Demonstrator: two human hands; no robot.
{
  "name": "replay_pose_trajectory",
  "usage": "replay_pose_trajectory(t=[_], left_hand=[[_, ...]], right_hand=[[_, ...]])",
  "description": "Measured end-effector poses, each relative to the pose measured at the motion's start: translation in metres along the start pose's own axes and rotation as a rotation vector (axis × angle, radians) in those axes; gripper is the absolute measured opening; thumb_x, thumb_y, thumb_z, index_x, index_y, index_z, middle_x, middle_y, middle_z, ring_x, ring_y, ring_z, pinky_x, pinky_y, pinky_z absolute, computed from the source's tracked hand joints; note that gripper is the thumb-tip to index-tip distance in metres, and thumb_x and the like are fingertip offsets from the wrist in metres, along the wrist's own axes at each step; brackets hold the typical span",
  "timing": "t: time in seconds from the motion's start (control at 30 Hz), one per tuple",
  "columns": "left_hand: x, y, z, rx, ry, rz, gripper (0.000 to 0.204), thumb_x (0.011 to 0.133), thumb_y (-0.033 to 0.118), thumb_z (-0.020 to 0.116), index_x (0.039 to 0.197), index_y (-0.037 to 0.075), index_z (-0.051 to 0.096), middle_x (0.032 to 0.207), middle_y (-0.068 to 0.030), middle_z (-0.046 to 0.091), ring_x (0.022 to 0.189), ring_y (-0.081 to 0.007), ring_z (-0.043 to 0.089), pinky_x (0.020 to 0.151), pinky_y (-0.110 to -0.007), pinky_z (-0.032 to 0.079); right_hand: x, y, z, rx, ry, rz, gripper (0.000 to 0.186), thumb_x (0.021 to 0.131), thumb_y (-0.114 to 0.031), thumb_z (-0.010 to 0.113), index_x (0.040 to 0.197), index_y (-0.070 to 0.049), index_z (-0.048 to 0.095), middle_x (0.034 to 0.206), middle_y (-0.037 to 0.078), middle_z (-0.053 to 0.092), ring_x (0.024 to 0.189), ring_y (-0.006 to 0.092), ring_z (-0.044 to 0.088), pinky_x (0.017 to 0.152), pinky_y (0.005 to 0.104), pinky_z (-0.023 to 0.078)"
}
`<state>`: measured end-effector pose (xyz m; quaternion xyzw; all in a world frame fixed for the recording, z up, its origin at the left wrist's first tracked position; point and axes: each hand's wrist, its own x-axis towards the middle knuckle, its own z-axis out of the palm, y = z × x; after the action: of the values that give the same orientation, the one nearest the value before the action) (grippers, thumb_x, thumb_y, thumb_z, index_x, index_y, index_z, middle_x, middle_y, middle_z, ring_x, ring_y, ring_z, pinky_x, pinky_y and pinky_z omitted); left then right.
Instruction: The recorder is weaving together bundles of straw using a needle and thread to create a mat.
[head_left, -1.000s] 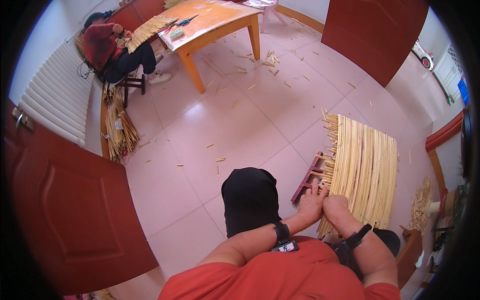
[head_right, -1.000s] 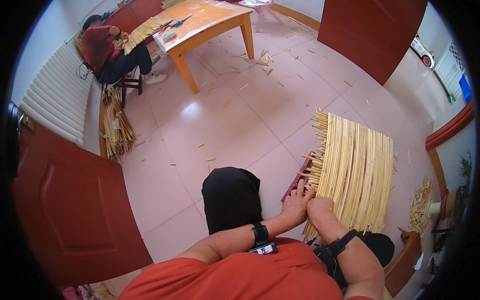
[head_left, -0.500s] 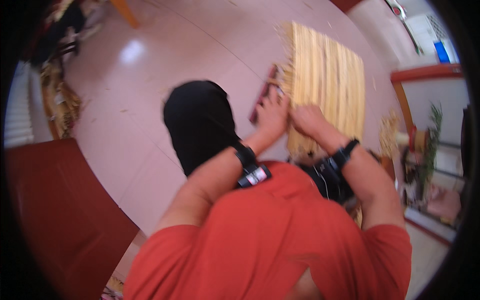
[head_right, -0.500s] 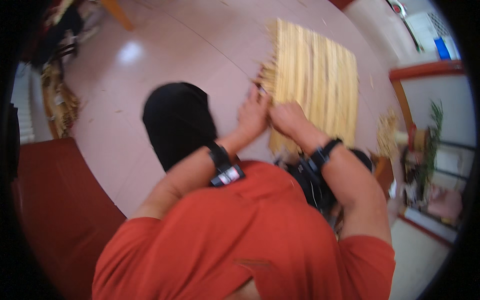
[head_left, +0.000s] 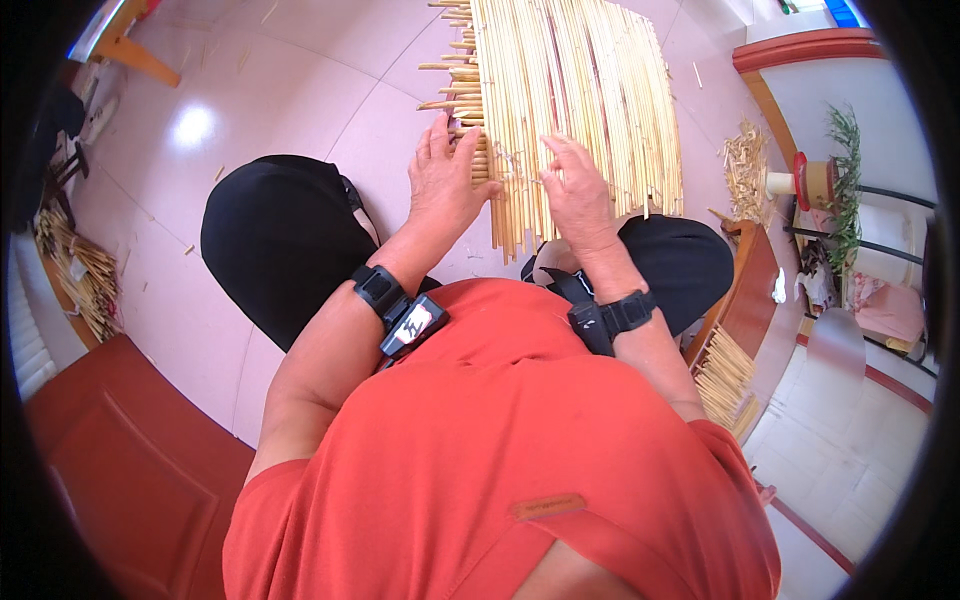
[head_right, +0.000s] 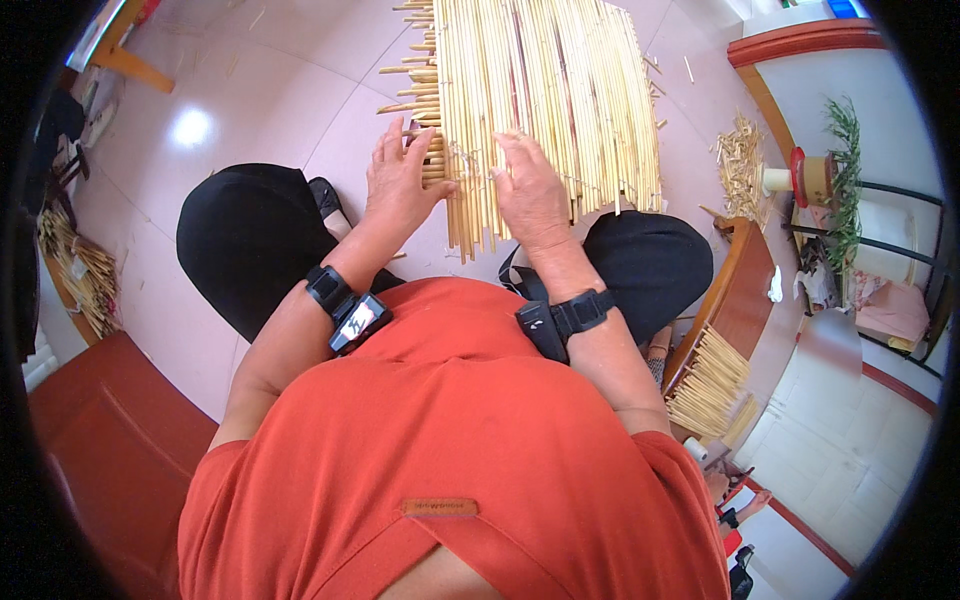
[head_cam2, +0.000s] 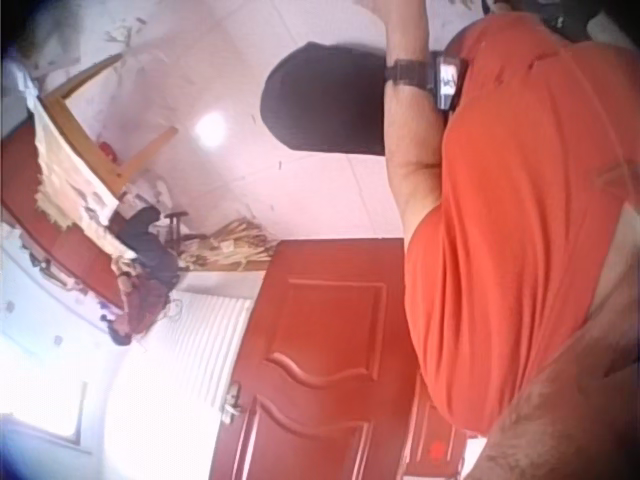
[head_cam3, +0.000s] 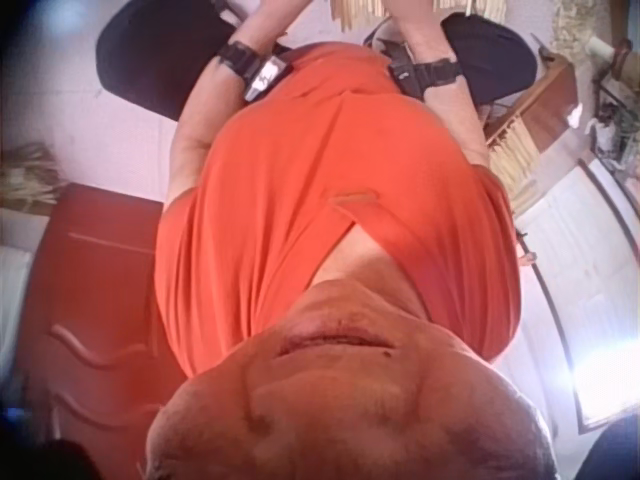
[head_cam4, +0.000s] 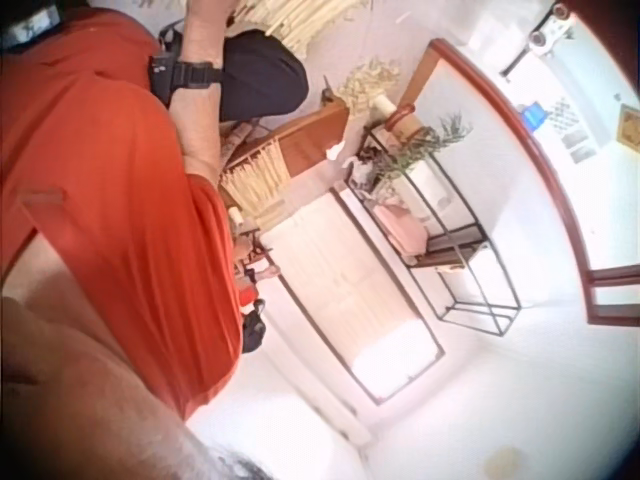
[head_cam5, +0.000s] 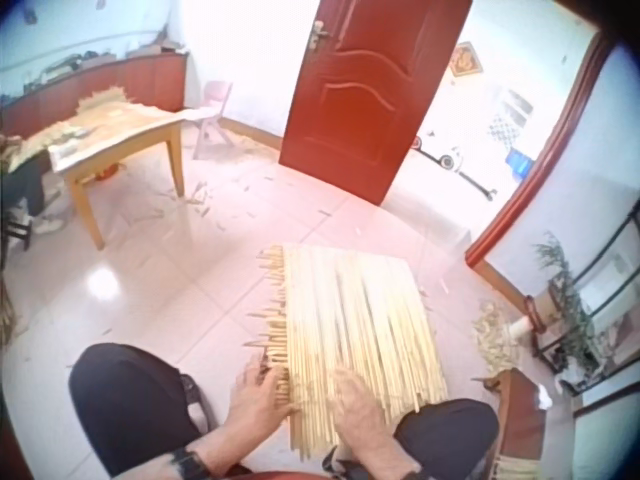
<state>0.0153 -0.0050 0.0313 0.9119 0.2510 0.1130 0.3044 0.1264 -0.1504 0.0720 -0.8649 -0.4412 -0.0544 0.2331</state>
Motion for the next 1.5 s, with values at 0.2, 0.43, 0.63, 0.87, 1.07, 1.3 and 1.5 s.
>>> replay_pose_trajectory(t=[0.2, 0.43, 0.63, 0.87, 1.07, 1.3, 1.5], left_hand=[[0.009, 0.001, 0.007, -0.006, 0.18, 0.358, 0.036, 0.065, 0.012, 0.076, 0.099, 0.009, 0.063, 0.119, -0.0124, 0.049, 0.11, -0.033, 0.047, 0.092, -0.043, 0.041], [0.022, -0.004, 0.014, -0.163, -0.069, 0.651, 0.009, 0.07, 0.004, 0.064, 0.078, 0.003, 0.06, 0.089, -0.0127, 0.056, 0.085, -0.0299, 0.054, 0.077, -0.039, 0.046], [0.013, 0.029, -0.011, 0.218, -0.153, 0.734, 0.01, 0.073, 0.002, 0.06, 0.081, 0.002, 0.055, 0.096, -0.0121, 0.056, 0.089, -0.0313, 0.054, 0.076, -0.04, 0.046], [0.017, 0.036, -0.014, 0.235, -0.229, 0.807, 0.005, 0.076, 0.002, 0.057, 0.077, 0.002, 0.052, 0.088, -0.0114, 0.057, 0.084, -0.0309, 0.054, 0.072, -0.041, 0.046], [0.018, 0.032, -0.013, 0.211, -0.294, 0.697, 0.003, 0.078, -0.001, 0.055, 0.078, 0.002, 0.054, 0.082, -0.0131, 0.056, 0.081, -0.0323, 0.055, 0.071, -0.042, 0.045], [0.03, 0.084, -0.043, 0.129, 0.011, 0.842, 0.009, 0.07, 0.0, 0.061, 0.076, 0.002, 0.055, 0.078, -0.0128, 0.057, 0.075, -0.0315, 0.055, 0.067, -0.041, 0.045], [0.075, 0.119, -0.144, 0.081, 0.35, 0.874, 0.014, 0.072, 0.002, 0.061, 0.086, 0.002, 0.062, 0.082, -0.0097, 0.059, 0.079, -0.0258, 0.059, 0.072, -0.036, 0.05]], right_hand=[[-0.006, 0.019, 0.012, 0.413, 0.008, 0.25, 0.031, 0.082, -0.003, 0.057, 0.113, -0.005, 0.057, 0.104, 0.016, 0.059, 0.086, 0.0259, 0.06, 0.082, 0.0338, 0.049], [-0.026, 0.023, 0.039, 0.259, 0.236, -0.12, 0.024, 0.078, -0.012, 0.053, 0.099, -0.009, 0.064, 0.106, 0.014, 0.062, 0.108, 0.031, 0.055, 0.095, 0.0444, 0.039], [-0.01, 0.019, 0.034, 0.247, 0.155, -0.174, 0.026, 0.082, -0.02, 0.055, 0.106, -0.019, 0.065, 0.119, 0.006, 0.061, 0.127, 0.028, 0.043, 0.106, 0.0561, 0.022], [0.001, 0.036, 0.05, 0.211, 0.006, -0.267, 0.027, 0.084, -0.024, 0.056, 0.106, -0.035, 0.067, 0.124, -0.004, 0.059, 0.13, 0.0268, 0.04, 0.106, 0.062, 0.018], [0.001, 0.032, 0.036, 0.122, -0.118, -0.239, 0.03, 0.084, -0.025, 0.055, 0.107, -0.041, 0.066, 0.123, -0.007, 0.06, 0.13, 0.0237, 0.04, 0.106, 0.0595, 0.02], [-0.007, 0.039, 0.048, 0.097, 0.062, -0.312, 0.032, 0.078, -0.019, 0.057, 0.107, -0.031, 0.067, 0.118, -0.007, 0.062, 0.124, 0.022, 0.044, 0.099, 0.0564, 0.028], [-0.003, 0.031, 0.026, 0.085, -0.085, -0.278, 0.041, 0.079, -0.012, 0.051, 0.115, -0.025, 0.064, 0.126, -0.001, 0.058, 0.129, 0.0237, 0.041, 0.107, 0.054, 0.019]])
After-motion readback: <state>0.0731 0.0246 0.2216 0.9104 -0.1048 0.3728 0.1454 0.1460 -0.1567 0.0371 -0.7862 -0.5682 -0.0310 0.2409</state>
